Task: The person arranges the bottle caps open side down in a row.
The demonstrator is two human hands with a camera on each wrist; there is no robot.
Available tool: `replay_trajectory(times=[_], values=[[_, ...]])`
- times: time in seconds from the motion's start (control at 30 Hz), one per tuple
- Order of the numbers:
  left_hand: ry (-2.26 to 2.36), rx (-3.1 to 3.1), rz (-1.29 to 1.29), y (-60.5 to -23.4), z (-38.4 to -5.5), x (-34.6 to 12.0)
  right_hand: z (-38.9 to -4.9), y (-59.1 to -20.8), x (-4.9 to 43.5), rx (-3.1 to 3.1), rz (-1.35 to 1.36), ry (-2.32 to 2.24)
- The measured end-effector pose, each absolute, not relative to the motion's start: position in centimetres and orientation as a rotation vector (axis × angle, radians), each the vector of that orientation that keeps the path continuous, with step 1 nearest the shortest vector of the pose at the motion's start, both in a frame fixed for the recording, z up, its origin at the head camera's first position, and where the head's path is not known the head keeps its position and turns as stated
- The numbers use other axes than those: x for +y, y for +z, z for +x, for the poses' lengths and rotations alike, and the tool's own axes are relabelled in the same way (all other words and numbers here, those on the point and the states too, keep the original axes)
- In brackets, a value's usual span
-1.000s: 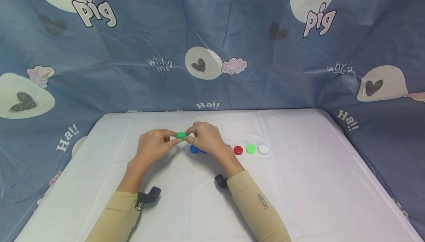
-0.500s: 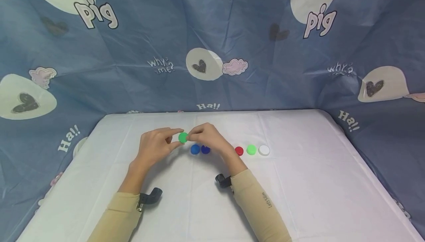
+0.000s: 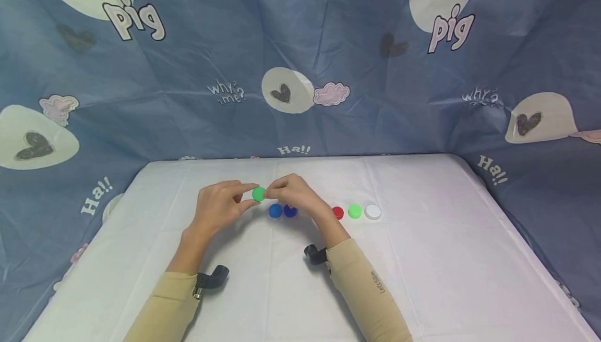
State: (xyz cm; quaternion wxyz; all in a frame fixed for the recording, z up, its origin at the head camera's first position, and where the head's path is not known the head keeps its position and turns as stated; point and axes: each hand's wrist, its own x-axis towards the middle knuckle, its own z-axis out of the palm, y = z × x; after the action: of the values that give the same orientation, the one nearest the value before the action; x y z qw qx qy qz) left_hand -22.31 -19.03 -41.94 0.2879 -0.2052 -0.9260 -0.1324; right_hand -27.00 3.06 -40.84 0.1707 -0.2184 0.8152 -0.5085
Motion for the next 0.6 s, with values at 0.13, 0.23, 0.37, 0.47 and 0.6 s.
replay_trajectory(times=[0.13,0.23,0.37,0.47,0.6], values=[[-0.391,-2.501,-0.501,-42.0,-22.3,-19.2,-26.8,-40.6,2.7,2.449,-0.699,-1.329],[-0.434,-2.527,-0.463,-42.0,-22.3,-19.3,-26.7,-40.5,2.4,2.566,-0.774,-1.235],[-0.482,-2.568,-0.430,-42.0,-22.2,-19.3,-26.5,-40.4,2.1,2.704,-0.858,-1.116],[-0.510,-2.609,-0.413,-41.9,-22.2,-19.3,-26.3,-40.3,2.0,2.765,-0.895,-1.061],[-0.519,-2.661,-0.385,-41.8,-22.1,-19.2,-26.2,-40.4,1.9,2.799,-0.902,-1.023]])
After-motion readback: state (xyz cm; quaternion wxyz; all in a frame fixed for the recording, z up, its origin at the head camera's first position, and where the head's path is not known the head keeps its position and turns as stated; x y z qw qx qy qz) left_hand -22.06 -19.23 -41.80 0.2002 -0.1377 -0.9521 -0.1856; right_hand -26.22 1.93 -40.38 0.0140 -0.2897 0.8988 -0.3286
